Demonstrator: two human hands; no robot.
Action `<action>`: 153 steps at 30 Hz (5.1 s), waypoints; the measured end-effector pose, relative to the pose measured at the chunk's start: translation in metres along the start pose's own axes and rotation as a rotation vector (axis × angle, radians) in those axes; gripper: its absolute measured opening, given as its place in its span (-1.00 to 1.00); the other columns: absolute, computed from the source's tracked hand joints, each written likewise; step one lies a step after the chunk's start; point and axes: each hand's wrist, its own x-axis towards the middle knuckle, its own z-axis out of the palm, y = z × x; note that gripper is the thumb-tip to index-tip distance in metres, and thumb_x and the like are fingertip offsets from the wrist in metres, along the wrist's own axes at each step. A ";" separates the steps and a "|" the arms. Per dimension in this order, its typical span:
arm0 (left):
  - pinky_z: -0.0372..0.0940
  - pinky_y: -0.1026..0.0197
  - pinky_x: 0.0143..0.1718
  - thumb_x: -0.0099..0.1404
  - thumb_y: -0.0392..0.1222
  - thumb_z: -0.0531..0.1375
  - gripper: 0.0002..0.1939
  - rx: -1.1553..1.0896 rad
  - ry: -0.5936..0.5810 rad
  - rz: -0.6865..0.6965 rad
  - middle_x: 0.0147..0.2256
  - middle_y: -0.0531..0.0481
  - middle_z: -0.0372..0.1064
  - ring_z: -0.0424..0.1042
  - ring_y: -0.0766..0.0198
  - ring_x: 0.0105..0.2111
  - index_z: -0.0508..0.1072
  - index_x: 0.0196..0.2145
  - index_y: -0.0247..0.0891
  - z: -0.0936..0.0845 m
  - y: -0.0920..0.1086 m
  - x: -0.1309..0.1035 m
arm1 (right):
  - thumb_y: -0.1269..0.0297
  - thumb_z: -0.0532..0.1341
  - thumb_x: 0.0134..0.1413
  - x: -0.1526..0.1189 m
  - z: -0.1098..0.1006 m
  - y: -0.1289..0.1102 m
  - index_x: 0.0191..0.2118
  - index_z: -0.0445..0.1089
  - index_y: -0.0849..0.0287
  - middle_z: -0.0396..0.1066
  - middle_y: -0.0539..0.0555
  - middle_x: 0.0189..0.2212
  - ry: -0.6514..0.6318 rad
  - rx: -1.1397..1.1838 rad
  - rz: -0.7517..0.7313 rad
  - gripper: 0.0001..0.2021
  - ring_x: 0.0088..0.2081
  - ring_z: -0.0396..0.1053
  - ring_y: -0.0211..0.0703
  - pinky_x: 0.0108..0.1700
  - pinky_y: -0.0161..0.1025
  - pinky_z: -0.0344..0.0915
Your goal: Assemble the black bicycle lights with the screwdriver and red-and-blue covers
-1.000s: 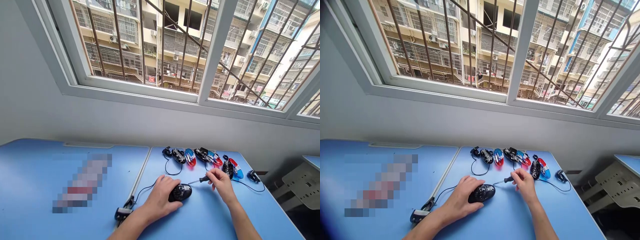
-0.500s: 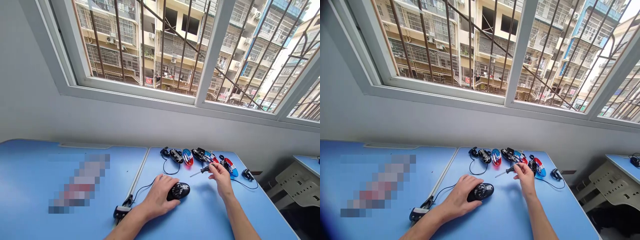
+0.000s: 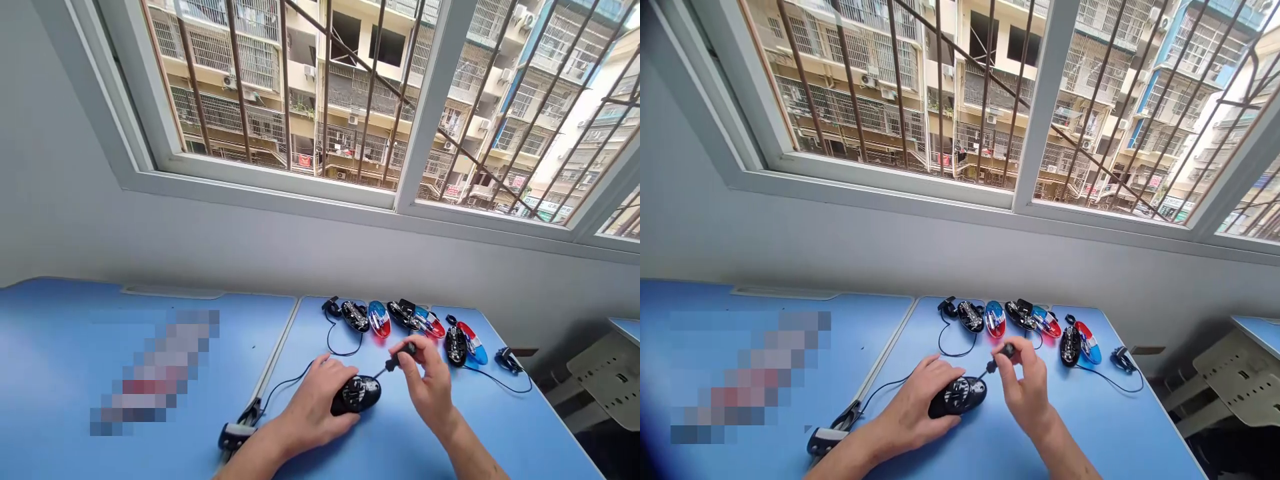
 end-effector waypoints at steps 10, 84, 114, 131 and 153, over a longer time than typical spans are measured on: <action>0.10 -0.10 0.02 -0.05 -0.33 0.27 -0.55 -0.026 -0.010 0.023 -0.28 -0.04 0.43 0.35 0.09 -0.26 0.38 -0.14 -0.21 -0.004 -0.001 -0.001 | 0.33 0.10 0.25 -0.010 -0.006 0.008 -0.14 0.30 0.12 0.47 0.03 -0.40 -0.005 -0.071 0.011 -0.90 -0.46 0.44 -0.27 -0.42 -0.33 0.44; 0.21 0.06 -0.16 -0.08 -0.32 0.19 -0.58 -0.062 0.059 0.108 -0.30 0.00 0.47 0.39 0.08 -0.29 0.38 -0.18 -0.14 0.014 -0.008 0.004 | 0.36 0.15 0.22 0.000 -0.003 0.006 0.06 0.36 0.02 0.47 0.05 -0.35 -0.210 0.139 -0.006 -0.69 -0.35 0.45 -0.21 -0.33 -0.26 0.49; 0.17 0.07 -0.14 -0.08 -0.33 0.22 -0.58 -0.099 0.020 0.065 -0.25 -0.01 0.45 0.36 0.07 -0.25 0.38 -0.19 -0.18 0.013 -0.007 0.003 | 0.46 0.23 0.12 -0.001 -0.006 0.006 -0.01 0.41 -0.01 0.48 0.01 -0.34 -0.128 0.086 -0.008 -0.67 -0.34 0.42 -0.24 -0.35 -0.33 0.44; 0.17 0.09 -0.15 -0.07 -0.35 0.22 -0.58 -0.089 0.022 0.059 -0.25 0.02 0.44 0.37 0.09 -0.24 0.38 -0.19 -0.17 0.014 -0.007 0.002 | 0.39 0.21 0.16 -0.009 0.002 0.012 -0.02 0.33 0.04 0.45 0.08 -0.23 -0.085 0.017 -0.073 -0.73 -0.26 0.38 -0.17 -0.37 -0.26 0.41; 0.20 0.13 -0.17 -0.04 -0.30 0.21 -0.63 -0.070 0.039 0.083 -0.29 0.02 0.45 0.36 0.11 -0.27 0.38 -0.19 -0.17 0.014 -0.008 0.001 | 0.45 0.13 0.19 -0.008 0.001 0.002 0.03 0.29 0.07 0.42 0.10 -0.24 -0.142 -0.008 -0.146 -0.69 -0.27 0.37 -0.14 -0.35 -0.21 0.39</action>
